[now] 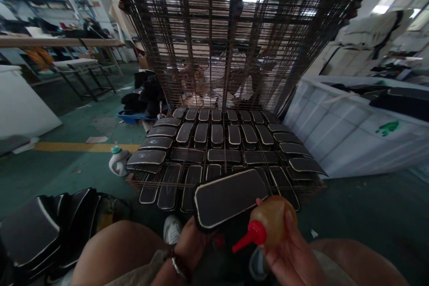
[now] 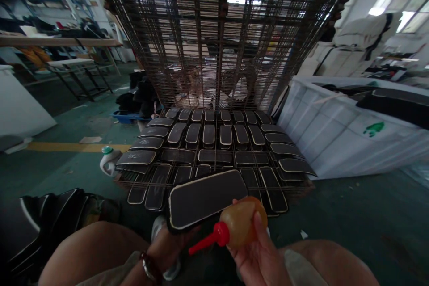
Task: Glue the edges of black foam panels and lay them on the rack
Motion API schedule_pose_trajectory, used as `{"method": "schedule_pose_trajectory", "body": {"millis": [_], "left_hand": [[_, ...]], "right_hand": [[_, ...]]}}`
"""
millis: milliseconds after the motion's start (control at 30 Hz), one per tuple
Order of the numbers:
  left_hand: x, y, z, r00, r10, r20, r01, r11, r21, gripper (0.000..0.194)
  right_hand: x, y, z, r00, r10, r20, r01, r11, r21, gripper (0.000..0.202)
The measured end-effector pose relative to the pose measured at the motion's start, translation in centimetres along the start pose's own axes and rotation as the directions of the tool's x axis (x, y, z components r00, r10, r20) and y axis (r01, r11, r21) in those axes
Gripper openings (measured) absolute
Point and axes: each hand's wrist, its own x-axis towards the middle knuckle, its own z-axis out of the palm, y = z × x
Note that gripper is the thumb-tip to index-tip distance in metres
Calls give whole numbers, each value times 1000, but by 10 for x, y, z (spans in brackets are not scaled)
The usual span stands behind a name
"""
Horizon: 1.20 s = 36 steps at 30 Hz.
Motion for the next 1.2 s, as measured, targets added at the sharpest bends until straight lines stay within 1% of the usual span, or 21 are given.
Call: {"method": "schedule_pose_trajectory", "body": {"millis": [33, 67, 100, 133, 167, 233, 267, 333, 433, 567, 667, 733, 767, 800, 833, 867, 900, 933, 967, 1033, 1200], "left_hand": [[3, 15, -6, 999, -5, -35, 6, 1000, 19, 21], [7, 32, -10, 999, -24, -39, 26, 998, 56, 18], [10, 50, -11, 998, -68, -15, 69, 992, 106, 20], [12, 67, -10, 989, -134, 58, 123, 979, 164, 27], [14, 81, -8, 975, -178, 130, 145, 963, 226, 32], [15, 102, 0, 936, -244, 255, 143, 923, 357, 36], [16, 107, 5, 922, -256, 291, 122, 903, 411, 33], [16, 109, 15, 905, -268, 331, 77, 868, 490, 28], [19, 101, 27, 891, -266, 368, 37, 850, 525, 28], [26, 91, 29, 913, -204, 354, 6, 873, 487, 28], [29, 91, 22, 913, -189, 363, 9, 896, 445, 28], [28, 94, 17, 898, -197, 394, 2, 897, 442, 30], [27, 96, 14, 889, -204, 410, -2, 893, 450, 30], [25, 97, 13, 880, -216, 424, -5, 887, 462, 30], [24, 99, 11, 871, -227, 435, -9, 880, 475, 29], [23, 101, 10, 862, -239, 446, -12, 872, 489, 28], [21, 102, 9, 852, -253, 458, -13, 864, 503, 28], [20, 102, 9, 841, -267, 470, -15, 858, 514, 27], [19, 103, 8, 833, -277, 479, -19, 851, 525, 26], [18, 102, 7, 826, -292, 482, -22, 839, 544, 26], [17, 101, 5, 822, -320, 471, -17, 813, 582, 25]], "right_hand": [[-4, -8, 3, 1000, 26, 0, -26, 999, -31, 53], [-7, -15, 6, 999, 42, -2, -42, 997, -62, 49], [-10, -21, 9, 998, 57, -4, -57, 994, -96, 47], [-11, -26, 11, 997, 74, -3, -74, 988, -133, 45], [-12, -30, 14, 995, 98, -1, -97, 981, -168, 44], [-9, -35, 19, 989, 146, 1, -141, 963, -231, 45], [-7, -35, 21, 988, 156, -4, -152, 954, -258, 47], [0, -34, 25, 989, 147, -13, -143, 935, -323, 51], [11, -27, 28, 991, 130, 9, -113, 889, -444, 56], [22, -21, 24, 995, 94, 29, -66, 858, -509, 55], [26, -31, 25, 1000, -10, 14, 16, 868, -497, 52], [28, -47, 32, 989, -148, 22, 139, 861, -489, 54], [29, -58, 37, 971, -239, 25, 221, 845, -488, 57], [30, -68, 44, 940, -341, 21, 307, 815, -491, 61], [31, -79, 51, 898, -440, 13, 386, 773, -502, 66], [31, -90, 57, 844, -536, 11, 462, 718, -521, 70], [31, -99, 64, 795, -606, 23, 518, 659, -545, 72], [31, -106, 69, 759, -650, 49, 554, 604, -573, 73], [30, -111, 74, 735, -673, 84, 577, 555, -600, 73], [28, -117, 81, 729, -667, 154, 586, 490, -646, 69], [25, -115, 88, 751, -603, 270, 579, 404, -708, 59]]}}
